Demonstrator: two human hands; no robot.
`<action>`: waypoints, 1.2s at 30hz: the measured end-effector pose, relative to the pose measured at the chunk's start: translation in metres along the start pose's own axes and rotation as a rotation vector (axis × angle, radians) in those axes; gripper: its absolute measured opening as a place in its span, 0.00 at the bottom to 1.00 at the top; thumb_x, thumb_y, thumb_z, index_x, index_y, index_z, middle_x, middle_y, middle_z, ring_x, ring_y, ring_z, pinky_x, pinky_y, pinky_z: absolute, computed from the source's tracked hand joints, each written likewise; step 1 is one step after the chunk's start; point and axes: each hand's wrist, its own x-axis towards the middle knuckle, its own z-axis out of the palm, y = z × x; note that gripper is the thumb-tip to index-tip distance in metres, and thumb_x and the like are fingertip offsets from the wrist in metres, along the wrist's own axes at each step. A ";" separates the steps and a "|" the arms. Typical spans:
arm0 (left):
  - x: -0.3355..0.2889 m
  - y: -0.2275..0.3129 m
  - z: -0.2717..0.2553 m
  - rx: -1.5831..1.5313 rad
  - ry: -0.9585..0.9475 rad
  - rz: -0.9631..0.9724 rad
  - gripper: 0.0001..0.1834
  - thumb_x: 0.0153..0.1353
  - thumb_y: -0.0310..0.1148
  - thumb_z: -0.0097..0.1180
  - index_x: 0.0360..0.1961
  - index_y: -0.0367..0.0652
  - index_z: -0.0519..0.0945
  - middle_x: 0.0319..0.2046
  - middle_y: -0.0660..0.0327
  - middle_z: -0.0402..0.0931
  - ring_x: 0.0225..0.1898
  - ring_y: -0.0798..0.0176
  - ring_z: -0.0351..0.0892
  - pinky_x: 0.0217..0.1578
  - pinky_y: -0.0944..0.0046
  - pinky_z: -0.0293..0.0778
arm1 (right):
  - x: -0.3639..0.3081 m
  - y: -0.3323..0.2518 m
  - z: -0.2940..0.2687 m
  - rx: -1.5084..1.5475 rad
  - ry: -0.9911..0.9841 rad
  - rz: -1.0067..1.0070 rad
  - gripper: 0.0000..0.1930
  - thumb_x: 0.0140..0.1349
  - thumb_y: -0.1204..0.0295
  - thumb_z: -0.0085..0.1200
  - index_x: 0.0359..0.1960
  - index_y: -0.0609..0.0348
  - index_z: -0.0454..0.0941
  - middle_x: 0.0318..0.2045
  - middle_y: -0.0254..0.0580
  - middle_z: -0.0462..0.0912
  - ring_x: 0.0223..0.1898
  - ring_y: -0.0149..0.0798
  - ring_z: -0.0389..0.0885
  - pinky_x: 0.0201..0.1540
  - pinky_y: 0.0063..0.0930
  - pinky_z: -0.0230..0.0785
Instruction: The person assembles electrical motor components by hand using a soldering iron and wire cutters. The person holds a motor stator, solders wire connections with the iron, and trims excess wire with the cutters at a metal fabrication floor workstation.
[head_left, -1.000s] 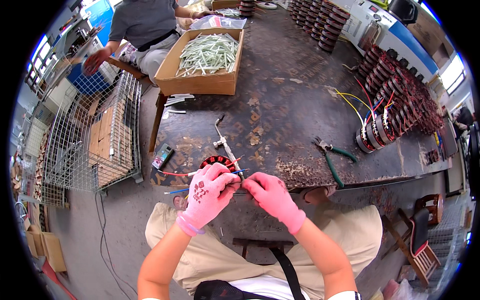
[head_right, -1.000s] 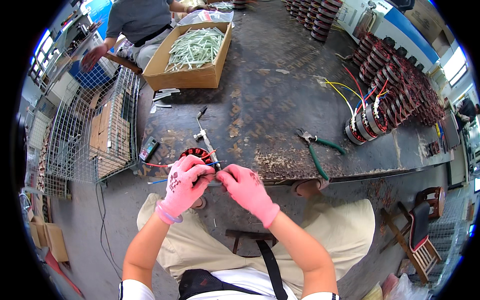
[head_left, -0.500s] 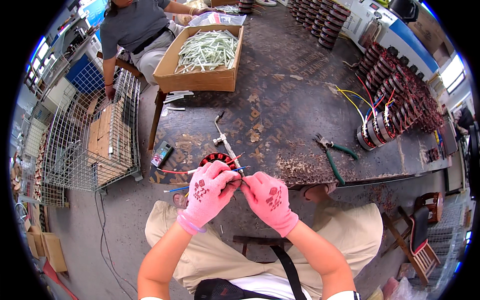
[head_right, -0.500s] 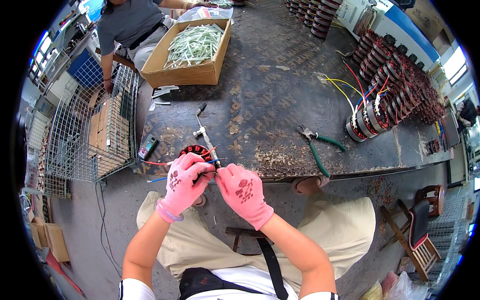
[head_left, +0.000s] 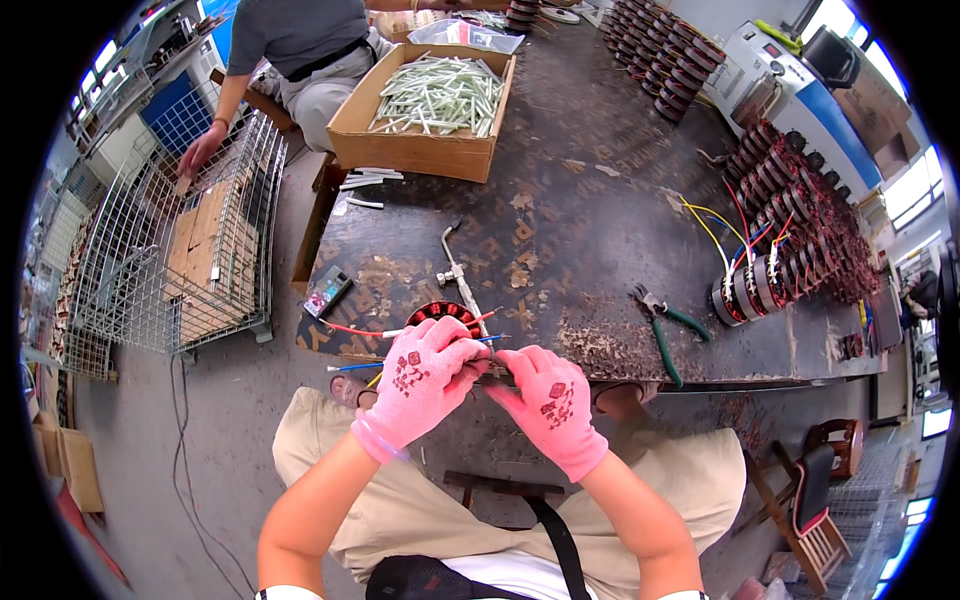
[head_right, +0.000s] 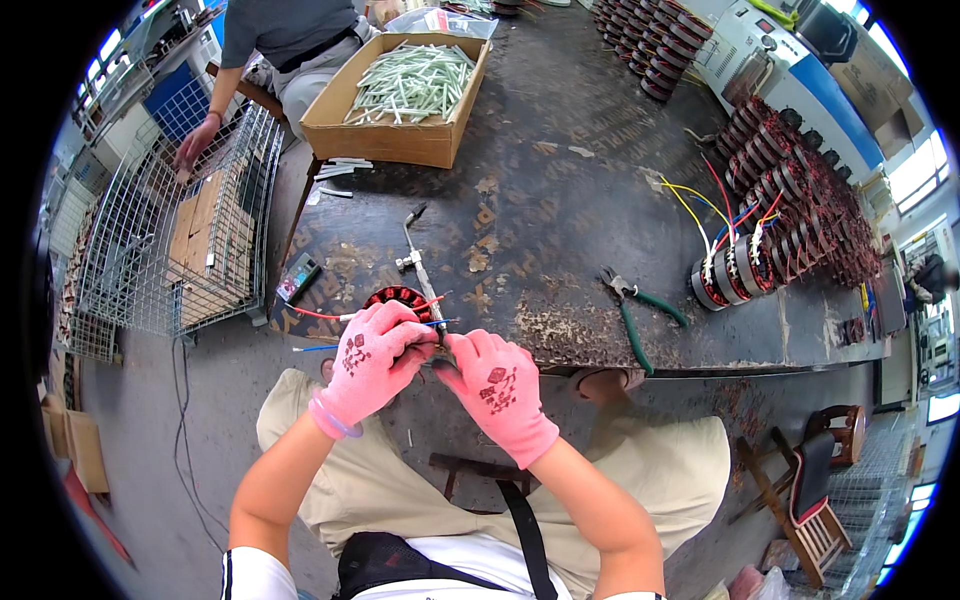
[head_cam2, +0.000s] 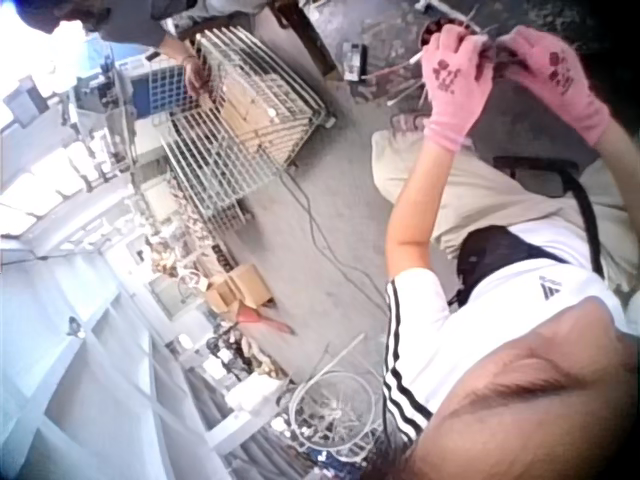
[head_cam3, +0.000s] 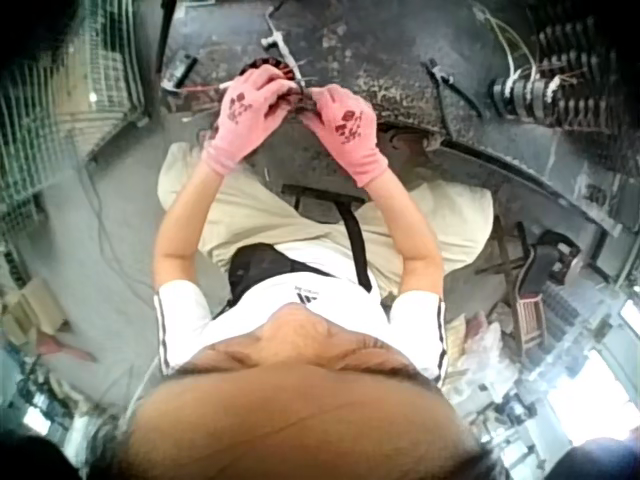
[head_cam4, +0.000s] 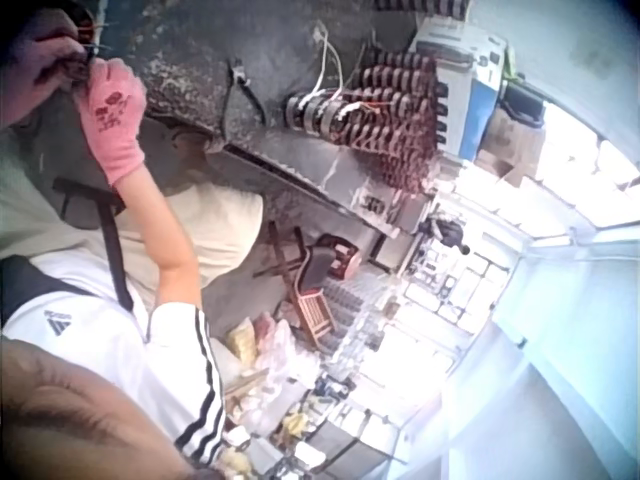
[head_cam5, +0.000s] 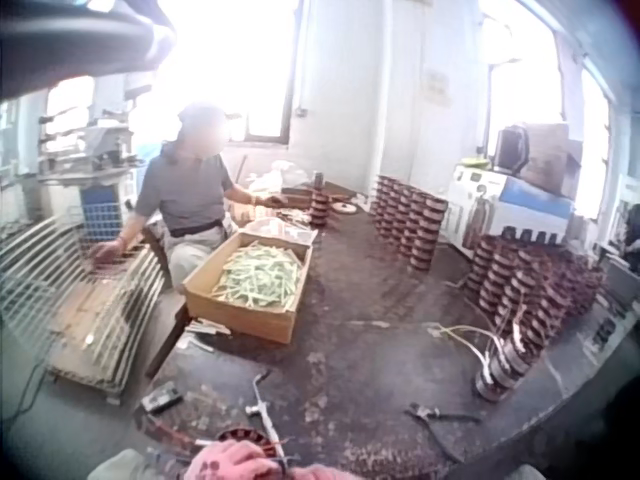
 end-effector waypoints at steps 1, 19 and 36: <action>0.001 0.000 0.000 -0.002 -0.001 0.005 0.13 0.47 0.26 0.65 0.36 0.50 0.81 0.35 0.64 0.74 0.39 0.54 0.76 0.40 0.54 0.69 | 0.001 0.001 0.002 -0.051 -0.010 -0.022 0.16 0.53 0.60 0.64 0.41 0.50 0.77 0.29 0.32 0.75 0.34 0.37 0.80 0.34 0.36 0.72; 0.002 -0.001 0.002 -0.016 0.026 0.015 0.12 0.47 0.25 0.64 0.34 0.50 0.80 0.34 0.64 0.74 0.38 0.53 0.76 0.40 0.54 0.70 | -0.003 0.005 -0.006 0.450 0.005 0.292 0.10 0.61 0.68 0.59 0.43 0.53 0.78 0.38 0.34 0.82 0.34 0.34 0.80 0.34 0.29 0.70; 0.000 -0.001 -0.002 -0.059 -0.030 -0.001 0.13 0.49 0.25 0.63 0.38 0.48 0.80 0.36 0.61 0.74 0.41 0.52 0.75 0.42 0.54 0.70 | 0.003 -0.003 0.012 0.349 0.118 0.104 0.16 0.53 0.70 0.64 0.43 0.52 0.77 0.32 0.35 0.79 0.32 0.42 0.80 0.34 0.36 0.71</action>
